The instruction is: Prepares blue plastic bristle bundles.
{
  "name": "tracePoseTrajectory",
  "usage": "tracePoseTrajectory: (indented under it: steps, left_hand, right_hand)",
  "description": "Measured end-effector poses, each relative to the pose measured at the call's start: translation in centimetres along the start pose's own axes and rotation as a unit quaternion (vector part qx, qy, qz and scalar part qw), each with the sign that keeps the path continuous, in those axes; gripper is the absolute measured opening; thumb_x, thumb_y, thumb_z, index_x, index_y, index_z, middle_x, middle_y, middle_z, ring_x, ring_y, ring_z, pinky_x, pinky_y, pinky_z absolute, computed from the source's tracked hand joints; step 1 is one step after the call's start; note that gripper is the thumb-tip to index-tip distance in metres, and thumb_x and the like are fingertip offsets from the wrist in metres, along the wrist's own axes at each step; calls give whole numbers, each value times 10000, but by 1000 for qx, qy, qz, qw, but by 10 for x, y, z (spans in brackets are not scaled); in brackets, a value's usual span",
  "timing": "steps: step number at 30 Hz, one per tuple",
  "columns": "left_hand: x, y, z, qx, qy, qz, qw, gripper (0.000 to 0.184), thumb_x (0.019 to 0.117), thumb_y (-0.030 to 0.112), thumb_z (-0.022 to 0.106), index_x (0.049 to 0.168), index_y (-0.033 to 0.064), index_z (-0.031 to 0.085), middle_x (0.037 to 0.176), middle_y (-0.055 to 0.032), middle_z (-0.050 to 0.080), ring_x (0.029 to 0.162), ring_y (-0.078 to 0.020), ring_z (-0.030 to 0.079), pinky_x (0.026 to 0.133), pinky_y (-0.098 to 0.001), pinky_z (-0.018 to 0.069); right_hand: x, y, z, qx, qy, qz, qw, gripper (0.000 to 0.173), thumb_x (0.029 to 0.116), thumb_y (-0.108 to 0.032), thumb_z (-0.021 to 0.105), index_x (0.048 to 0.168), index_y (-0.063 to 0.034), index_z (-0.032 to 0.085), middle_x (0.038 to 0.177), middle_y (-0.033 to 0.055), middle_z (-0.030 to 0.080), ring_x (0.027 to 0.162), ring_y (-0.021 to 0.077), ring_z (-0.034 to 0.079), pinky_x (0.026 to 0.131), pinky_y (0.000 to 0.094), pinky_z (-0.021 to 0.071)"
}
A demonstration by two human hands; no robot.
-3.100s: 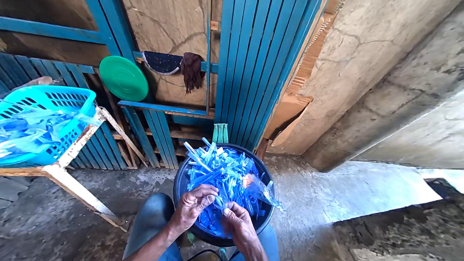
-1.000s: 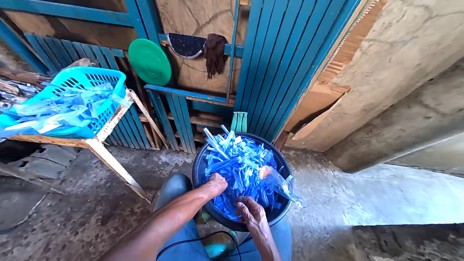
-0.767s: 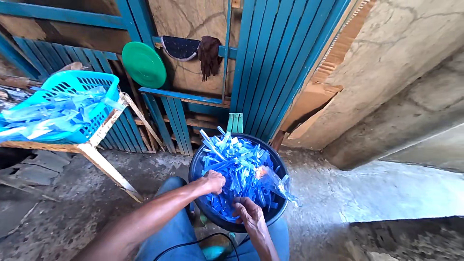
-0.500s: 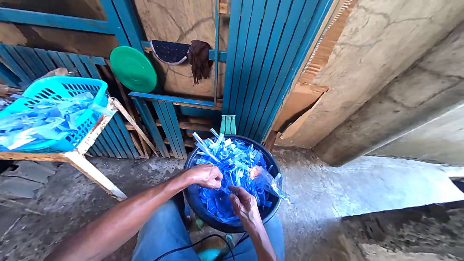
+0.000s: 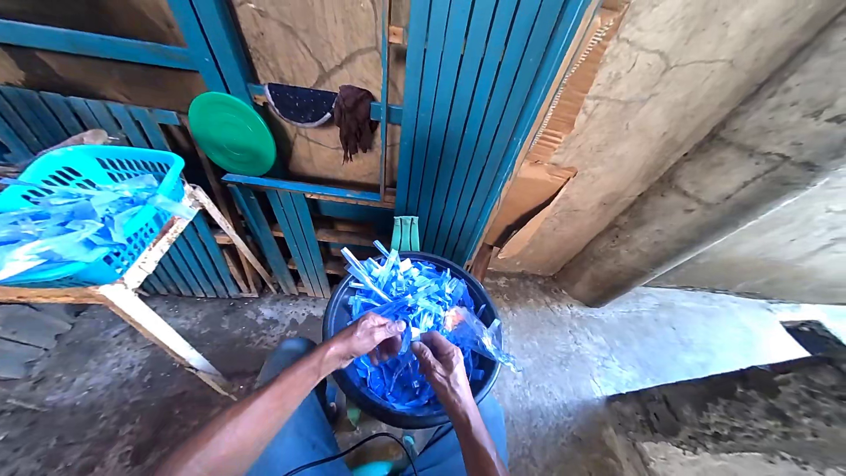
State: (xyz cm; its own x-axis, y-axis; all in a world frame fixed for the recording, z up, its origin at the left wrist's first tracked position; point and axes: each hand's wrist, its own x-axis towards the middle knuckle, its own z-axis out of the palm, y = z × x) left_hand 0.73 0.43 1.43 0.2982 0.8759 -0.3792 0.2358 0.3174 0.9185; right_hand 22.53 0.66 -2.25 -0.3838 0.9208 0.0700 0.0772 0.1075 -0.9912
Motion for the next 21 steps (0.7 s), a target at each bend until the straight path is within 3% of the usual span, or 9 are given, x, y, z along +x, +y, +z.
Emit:
tracePoseTrajectory:
  steps: [2, 4, 6, 8, 10, 12, 15, 18, 21]
  left_hand:
    - [-5, -14, 14, -30, -17, -81, 996, 655, 1086, 559, 333, 876, 62, 705, 758, -20, 725, 622, -125, 682, 557, -298, 560]
    - [-8, -26, 29, -76, -52, -122, 988, 769, 1057, 655, 231, 933, 67, 711, 795, -40, 749, 644, -151, 703, 547, -317, 567]
    - [-6, -33, 43, -134, -35, -134, 981, 719, 1059, 645, 268, 1027, 75, 705, 824, -54, 755, 690, -177, 721, 584, -348, 585]
    - [2, -40, 46, -155, -23, -104, 982, 515, 1069, 536, 426, 1089, 85, 672, 868, -36, 719, 755, -154, 703, 652, -345, 589]
    - [10, -45, 47, -154, -15, -58, 986, 271, 1036, 348, 582, 1006, 97, 679, 824, 4, 678, 732, -104, 653, 667, -308, 557]
    - [14, -43, 46, -150, -14, -49, 987, 165, 1018, 258, 611, 995, 99, 648, 796, 11, 654, 696, -90, 624, 640, -278, 527]
    - [11, -37, 43, -152, -25, -32, 988, 168, 1053, 216, 566, 1103, 61, 606, 797, -18, 681, 698, -126, 676, 676, -287, 582]
    - [6, -36, 39, 8, -16, 28, 999, 187, 1027, 212, 591, 1078, 37, 635, 787, 0, 630, 685, -83, 608, 683, -262, 523]
    - [-2, -29, 36, 234, -24, 47, 971, 278, 1024, 270, 598, 1089, 9, 670, 909, -141, 674, 833, -248, 653, 819, -472, 529]
  right_hand:
    - [-4, 2, 2, 7, 11, -6, 1000, 157, 994, -154, 618, 1016, -11, 680, 717, 17, 639, 564, 83, 585, 530, 254, 511]
    - [-11, 3, 6, 8, 5, -33, 999, 171, 989, -150, 622, 1035, -1, 691, 758, 25, 665, 603, 80, 608, 570, 257, 531]
    - [-24, 6, 12, -4, -13, -69, 998, 177, 975, -148, 635, 1036, 4, 704, 820, 44, 695, 664, 89, 648, 626, 272, 570]
    - [-38, 12, 19, -28, -27, -93, 995, 166, 964, -155, 658, 1011, -8, 718, 880, 56, 698, 717, 95, 664, 673, 277, 590]
    - [-52, 21, 26, -56, -36, -95, 993, 165, 960, -172, 668, 977, -19, 725, 935, 77, 698, 739, 106, 660, 687, 290, 587]
    - [-64, 30, 30, -68, -43, -84, 993, 184, 966, -189, 662, 972, -16, 724, 989, 103, 692, 744, 110, 654, 686, 298, 585]
    - [-76, 34, 33, -50, -45, -62, 996, 177, 972, -179, 664, 970, -5, 695, 834, 68, 644, 627, 87, 585, 584, 261, 531]
    - [-81, 30, 32, -19, -43, -52, 998, 170, 977, -163, 648, 962, 5, 663, 761, 55, 624, 596, 82, 579, 560, 251, 521]
    - [-82, 21, 30, 24, 11, -33, 999, 147, 980, -131, 615, 943, 6, 652, 769, 48, 638, 628, 93, 615, 582, 260, 547]
